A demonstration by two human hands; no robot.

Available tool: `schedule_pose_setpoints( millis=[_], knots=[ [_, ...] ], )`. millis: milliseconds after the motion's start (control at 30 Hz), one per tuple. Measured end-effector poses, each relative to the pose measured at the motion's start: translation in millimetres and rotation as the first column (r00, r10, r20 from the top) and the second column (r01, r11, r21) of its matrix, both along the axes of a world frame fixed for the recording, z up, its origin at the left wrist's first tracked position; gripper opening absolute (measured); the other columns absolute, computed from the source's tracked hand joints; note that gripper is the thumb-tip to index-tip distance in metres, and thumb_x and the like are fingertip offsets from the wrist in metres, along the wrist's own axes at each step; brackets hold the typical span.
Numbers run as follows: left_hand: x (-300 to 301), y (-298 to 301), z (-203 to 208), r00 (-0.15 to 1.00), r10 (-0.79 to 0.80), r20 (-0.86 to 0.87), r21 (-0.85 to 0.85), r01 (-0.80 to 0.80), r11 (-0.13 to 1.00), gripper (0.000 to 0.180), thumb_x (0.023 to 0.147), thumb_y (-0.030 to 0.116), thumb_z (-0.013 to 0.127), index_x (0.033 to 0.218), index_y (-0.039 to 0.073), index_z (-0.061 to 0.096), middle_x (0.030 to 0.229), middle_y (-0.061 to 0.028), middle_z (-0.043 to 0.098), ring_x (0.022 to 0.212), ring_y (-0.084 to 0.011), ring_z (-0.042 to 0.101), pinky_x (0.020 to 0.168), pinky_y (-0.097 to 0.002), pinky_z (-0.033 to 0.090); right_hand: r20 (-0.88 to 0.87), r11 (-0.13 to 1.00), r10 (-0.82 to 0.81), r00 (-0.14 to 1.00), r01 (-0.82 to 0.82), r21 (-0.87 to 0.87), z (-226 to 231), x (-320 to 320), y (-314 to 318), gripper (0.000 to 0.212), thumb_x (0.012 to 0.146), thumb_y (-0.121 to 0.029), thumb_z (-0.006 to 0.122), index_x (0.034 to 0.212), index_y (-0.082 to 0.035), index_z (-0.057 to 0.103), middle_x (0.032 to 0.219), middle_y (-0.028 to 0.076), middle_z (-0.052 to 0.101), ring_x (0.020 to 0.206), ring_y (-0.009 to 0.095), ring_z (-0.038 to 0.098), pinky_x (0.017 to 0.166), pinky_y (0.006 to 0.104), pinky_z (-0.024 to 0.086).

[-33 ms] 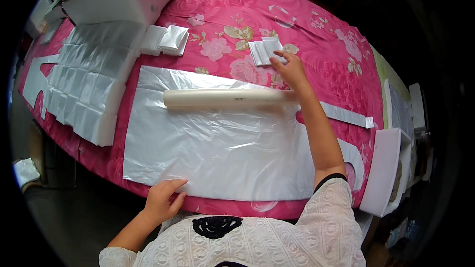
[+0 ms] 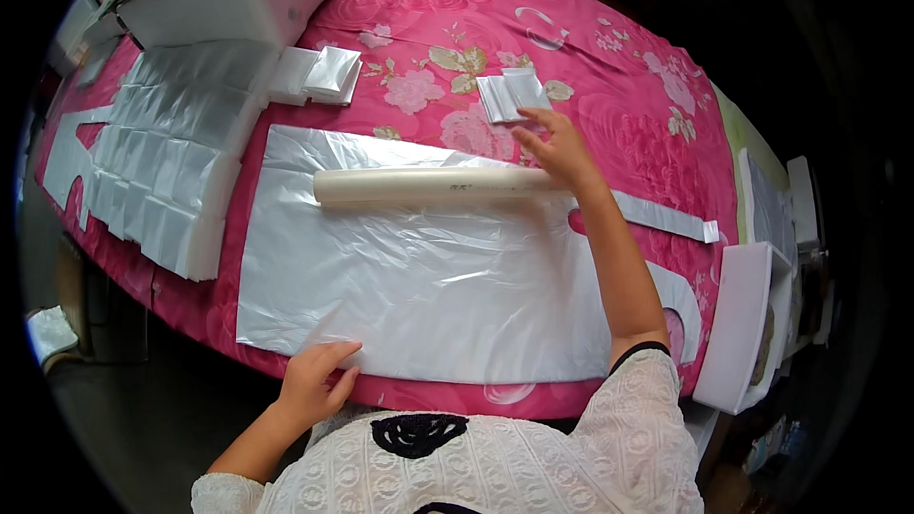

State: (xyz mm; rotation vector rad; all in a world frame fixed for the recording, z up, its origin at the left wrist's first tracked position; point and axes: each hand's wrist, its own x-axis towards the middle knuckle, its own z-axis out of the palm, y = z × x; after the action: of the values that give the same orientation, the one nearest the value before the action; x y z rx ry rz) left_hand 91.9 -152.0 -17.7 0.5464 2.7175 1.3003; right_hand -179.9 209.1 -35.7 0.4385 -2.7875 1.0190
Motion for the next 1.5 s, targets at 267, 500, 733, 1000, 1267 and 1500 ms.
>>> schedule_pose_setpoints(
  millis=[267, 500, 733, 1000, 1267, 1500],
  knots=[
    [-30, 51, -4, 0.963, -0.264, -0.061, -0.069, 0.26, 0.963, 0.05, 0.073, 0.01, 0.067, 0.12, 0.003, 0.049, 0.118, -0.02, 0.052, 0.102, -0.0341, 0.053, 0.084, -0.0381, 0.045, 0.128, 0.956, -0.128, 0.983, 0.089, 0.278, 20, 195, -3, 0.051, 0.075, -0.022, 0.069, 0.117, 0.002, 0.053, 0.093, 0.015, 0.058, 0.089, 0.031, 0.054, 0.08, 0.0377, 0.044],
    [-43, 136, -36, 0.931, -0.34, -0.134, -0.101, 0.328, 0.939, 0.087, 0.076, 0.036, 0.064, 0.142, 0.004, 0.018, 0.144, -0.0317, 0.005, 0.133, -0.0468, 0.01, 0.107, -0.0495, 0.018, 0.104, 0.996, 0.043, 0.994, -0.051, 0.071, -16, 290, -21, 0.051, 0.088, -0.029, 0.052, 0.127, 0.003, 0.044, 0.136, 0.019, 0.038, 0.128, 0.034, 0.032, 0.105, 0.0414, 0.026],
    [-27, 189, -23, 0.89, -0.428, -0.154, -0.221, 0.392, 0.893, 0.078, 0.077, 0.036, 0.061, 0.137, -0.001, 0.028, 0.146, -0.029, 0.002, 0.135, -0.0453, 0.003, 0.108, -0.0499, 0.013, -0.101, 0.859, -0.341, 0.935, 0.353, 0.37, -45, 270, 149, 0.047, 0.089, -0.021, 0.045, 0.129, 0.004, 0.041, 0.136, 0.019, 0.04, 0.127, 0.031, 0.036, 0.105, 0.0409, 0.026],
    [-12, 215, -22, 0.891, -0.431, -0.144, -0.164, 0.408, 0.898, 0.073, 0.076, 0.028, 0.063, 0.134, -0.002, 0.031, 0.146, -0.0262, 0.006, 0.136, -0.0441, 0.003, 0.108, -0.05, 0.012, -0.289, 0.543, -0.72, 0.631, 0.772, 0.331, -49, 311, 281, 0.027, 0.083, -0.014, 0.054, 0.105, -0.001, 0.06, 0.108, 0.016, 0.061, 0.101, 0.03, 0.057, 0.086, 0.036, 0.045],
    [-10, 221, -22, 0.887, -0.436, -0.154, -0.169, 0.411, 0.896, 0.07, 0.075, 0.025, 0.064, 0.132, -0.003, 0.033, 0.145, -0.0259, 0.011, 0.135, -0.0446, 0.003, 0.108, -0.0495, 0.012, -0.469, 0.603, -0.669, 0.577, 0.79, 0.111, -9, 307, 228, 0.011, 0.074, -0.009, 0.066, 0.078, -0.005, 0.056, 0.075, 0.009, 0.06, 0.07, 0.027, 0.059, 0.064, 0.0396, 0.045],
    [-9, 216, -7, 0.811, -0.421, 0.406, 0.654, 0.064, 0.754, 0.053, 0.086, 0.019, 0.057, 0.13, -0.001, 0.036, 0.131, -0.0186, 0.04, 0.115, -0.0252, 0.047, 0.094, -0.0365, 0.039, 0.044, 0.857, -0.413, 0.91, 0.405, -0.318, 37, 298, 33, 0.016, 0.073, -0.006, 0.068, 0.086, -0.003, 0.058, 0.079, 0.007, 0.062, 0.058, 0.016, 0.057, 0.056, 0.0271, 0.046]
  ],
)
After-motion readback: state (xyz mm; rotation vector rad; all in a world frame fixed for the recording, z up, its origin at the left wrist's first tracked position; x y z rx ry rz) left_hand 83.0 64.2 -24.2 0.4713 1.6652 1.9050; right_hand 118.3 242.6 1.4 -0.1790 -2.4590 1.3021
